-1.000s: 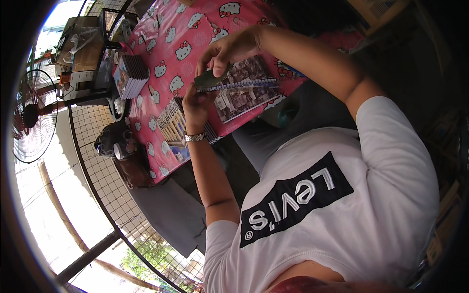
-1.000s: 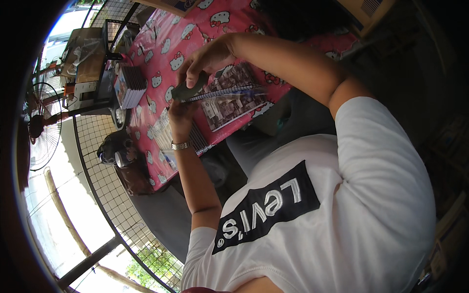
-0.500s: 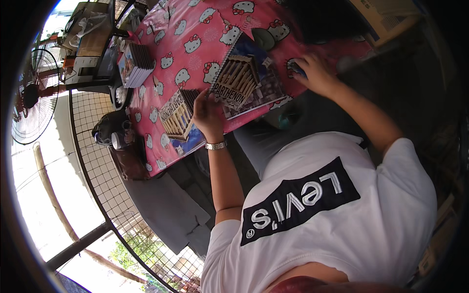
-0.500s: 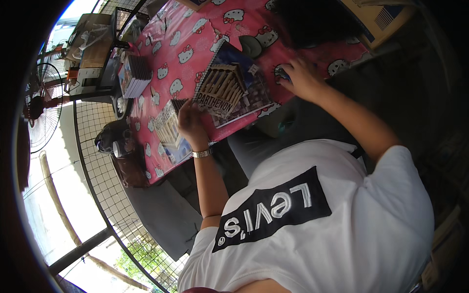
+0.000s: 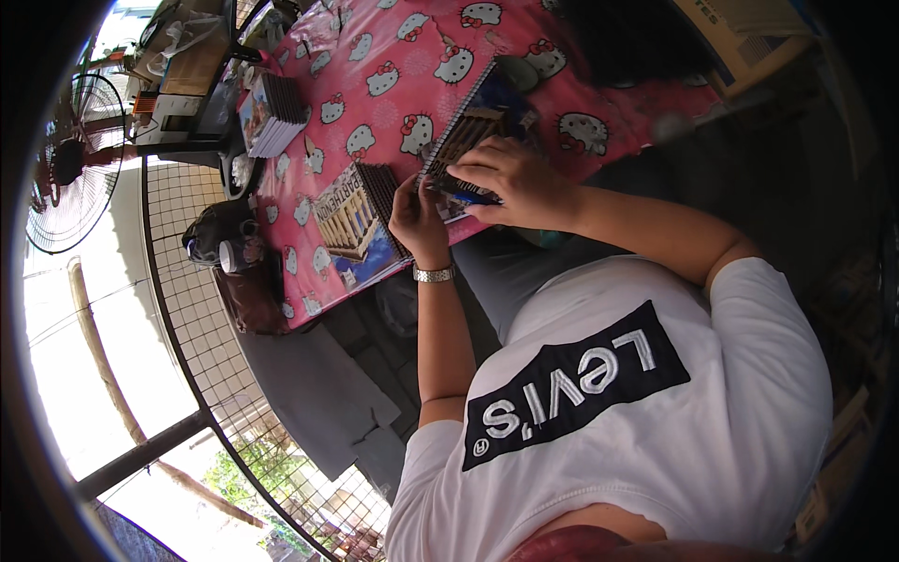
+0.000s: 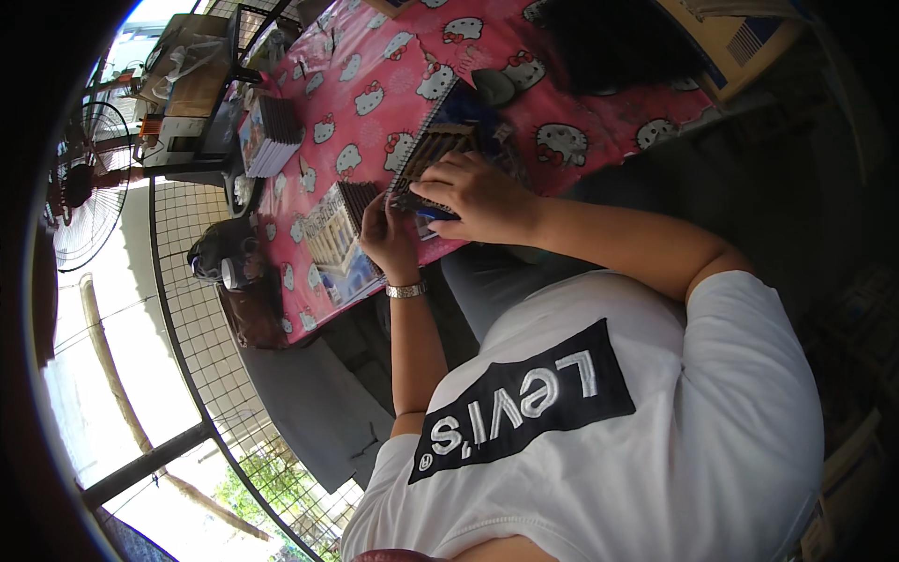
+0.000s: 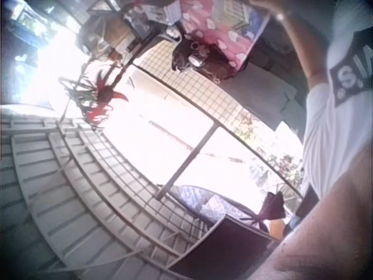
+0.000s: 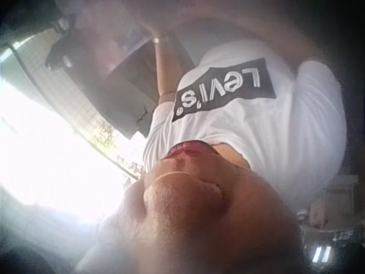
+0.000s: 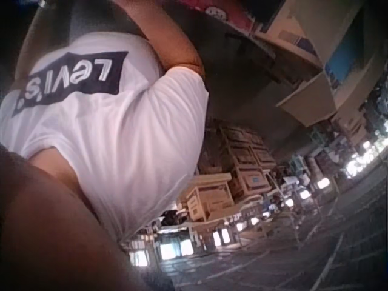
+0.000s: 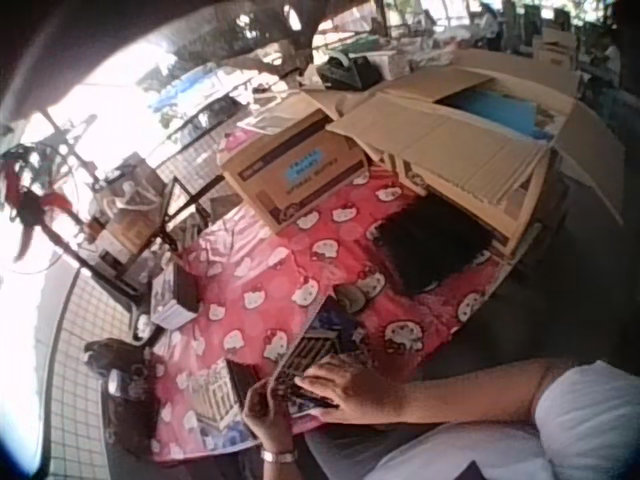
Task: The person stacks and aligns notebooks on a table, handles a blue folder, and transfers the notebooks from the table into a cardboard box.
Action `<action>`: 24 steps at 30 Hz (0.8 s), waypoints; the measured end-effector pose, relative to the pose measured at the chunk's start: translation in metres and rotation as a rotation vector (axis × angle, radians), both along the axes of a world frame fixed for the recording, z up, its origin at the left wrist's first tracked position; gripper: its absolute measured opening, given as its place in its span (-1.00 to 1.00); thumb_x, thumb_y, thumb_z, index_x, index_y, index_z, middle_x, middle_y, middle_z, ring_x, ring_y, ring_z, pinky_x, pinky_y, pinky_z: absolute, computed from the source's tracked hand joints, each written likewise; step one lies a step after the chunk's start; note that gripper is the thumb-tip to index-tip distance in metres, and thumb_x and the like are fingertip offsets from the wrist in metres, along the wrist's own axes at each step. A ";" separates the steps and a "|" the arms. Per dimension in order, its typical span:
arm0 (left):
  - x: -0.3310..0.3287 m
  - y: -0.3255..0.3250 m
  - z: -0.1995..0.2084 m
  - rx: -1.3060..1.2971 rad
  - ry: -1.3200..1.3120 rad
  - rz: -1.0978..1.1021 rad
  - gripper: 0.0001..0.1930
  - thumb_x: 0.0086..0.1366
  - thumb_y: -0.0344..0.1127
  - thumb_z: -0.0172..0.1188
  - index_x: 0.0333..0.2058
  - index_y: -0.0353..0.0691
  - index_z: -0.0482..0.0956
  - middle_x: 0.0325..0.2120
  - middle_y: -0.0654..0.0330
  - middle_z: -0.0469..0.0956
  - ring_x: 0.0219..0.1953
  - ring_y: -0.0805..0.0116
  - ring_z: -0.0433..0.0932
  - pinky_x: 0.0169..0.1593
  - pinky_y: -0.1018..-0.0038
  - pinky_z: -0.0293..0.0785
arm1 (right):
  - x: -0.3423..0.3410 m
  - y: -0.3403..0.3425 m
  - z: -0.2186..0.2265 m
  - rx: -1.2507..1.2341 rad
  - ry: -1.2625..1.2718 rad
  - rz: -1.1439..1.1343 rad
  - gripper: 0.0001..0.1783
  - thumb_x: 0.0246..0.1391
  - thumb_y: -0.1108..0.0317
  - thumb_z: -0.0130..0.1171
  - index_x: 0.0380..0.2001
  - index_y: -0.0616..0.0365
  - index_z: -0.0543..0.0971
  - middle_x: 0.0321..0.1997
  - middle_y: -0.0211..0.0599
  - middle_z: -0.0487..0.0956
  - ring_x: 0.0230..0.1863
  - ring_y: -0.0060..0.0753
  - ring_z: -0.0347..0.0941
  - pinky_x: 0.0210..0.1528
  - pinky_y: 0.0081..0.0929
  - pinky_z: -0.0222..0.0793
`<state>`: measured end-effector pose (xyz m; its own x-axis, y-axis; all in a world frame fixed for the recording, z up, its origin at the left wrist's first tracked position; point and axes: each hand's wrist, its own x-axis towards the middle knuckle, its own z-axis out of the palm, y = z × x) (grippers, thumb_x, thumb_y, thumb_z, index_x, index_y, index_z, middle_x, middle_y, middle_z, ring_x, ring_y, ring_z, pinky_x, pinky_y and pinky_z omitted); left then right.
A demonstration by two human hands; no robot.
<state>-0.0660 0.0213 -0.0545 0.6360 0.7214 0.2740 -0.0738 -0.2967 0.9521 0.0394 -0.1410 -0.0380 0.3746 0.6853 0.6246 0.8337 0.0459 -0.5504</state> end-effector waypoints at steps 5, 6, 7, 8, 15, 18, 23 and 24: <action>-0.004 0.002 -0.005 0.113 0.027 0.008 -0.80 0.26 -0.62 0.11 -0.14 -0.46 0.57 -0.38 0.19 0.64 -0.42 0.57 0.56 -0.33 0.62 0.51 | -0.005 0.010 0.006 -0.064 -0.080 -0.031 -0.44 -0.13 0.21 0.38 0.00 0.14 0.56 -0.02 -0.27 0.49 0.05 -0.20 0.36 0.16 -0.23 0.29; -0.005 0.003 -0.007 0.130 0.034 0.016 -0.79 0.26 -0.64 0.10 -0.14 -0.46 0.58 -0.38 0.19 0.64 -0.41 0.56 0.56 -0.33 0.62 0.51 | -0.006 0.010 0.005 -0.063 -0.077 -0.025 -0.44 -0.13 0.22 0.38 0.00 0.14 0.56 -0.02 -0.27 0.49 0.05 -0.20 0.36 0.16 -0.22 0.29; -0.004 0.002 -0.006 0.146 0.051 0.024 -0.80 0.26 -0.62 0.11 -0.15 -0.45 0.59 -0.37 0.20 0.65 -0.39 0.56 0.57 -0.31 0.61 0.52 | -0.005 0.010 0.005 -0.063 -0.077 -0.022 -0.44 -0.13 0.22 0.38 0.00 0.14 0.56 -0.02 -0.27 0.49 0.05 -0.20 0.36 0.16 -0.22 0.29; -0.004 0.000 -0.005 0.162 0.068 0.032 -0.81 0.26 -0.61 0.13 -0.16 -0.43 0.60 -0.36 0.20 0.65 -0.37 0.56 0.57 -0.30 0.60 0.53 | -0.006 0.007 0.005 -0.045 -0.045 -0.021 -0.45 -0.13 0.24 0.37 -0.01 0.14 0.56 -0.02 -0.27 0.49 0.05 -0.20 0.35 0.15 -0.22 0.29; 0.002 -0.007 -0.008 0.088 -0.013 0.030 -0.79 0.21 -0.64 0.14 -0.17 -0.44 0.60 -0.35 0.17 0.65 -0.37 0.54 0.59 -0.29 0.60 0.53 | -0.008 0.001 0.002 -0.100 0.252 0.063 -0.50 -0.02 0.31 0.30 0.04 0.18 0.54 -0.09 -0.21 0.53 -0.06 -0.23 0.44 0.06 -0.33 0.36; -0.007 0.003 -0.016 0.400 0.029 0.074 -0.79 0.20 -0.66 0.15 -0.17 -0.44 0.60 -0.35 0.18 0.65 -0.36 0.51 0.60 -0.27 0.58 0.55 | -0.002 0.002 0.020 -0.199 1.093 0.385 -0.52 0.07 0.30 0.25 0.08 0.22 0.51 -0.10 -0.17 0.56 -0.10 -0.28 0.49 0.02 -0.40 0.40; -0.023 0.023 0.011 0.185 -0.103 0.195 -0.85 0.28 -0.57 0.13 -0.19 -0.42 0.58 -0.36 0.12 0.64 -0.40 0.45 0.61 -0.36 0.54 0.59 | 0.013 -0.016 0.007 -0.083 0.605 0.249 -0.52 0.11 0.29 0.24 0.09 0.20 0.49 0.00 -0.08 0.55 0.04 -0.20 0.49 0.10 -0.34 0.38; -0.033 0.033 0.024 0.038 -0.157 0.260 -0.88 0.30 -0.52 0.13 -0.20 -0.40 0.57 -0.36 0.09 0.64 -0.41 0.42 0.62 -0.39 0.52 0.60 | 0.025 -0.029 0.000 -0.069 0.520 0.145 -0.53 0.06 0.31 0.27 0.06 0.16 0.51 -0.01 -0.07 0.54 0.04 -0.13 0.47 0.11 -0.30 0.37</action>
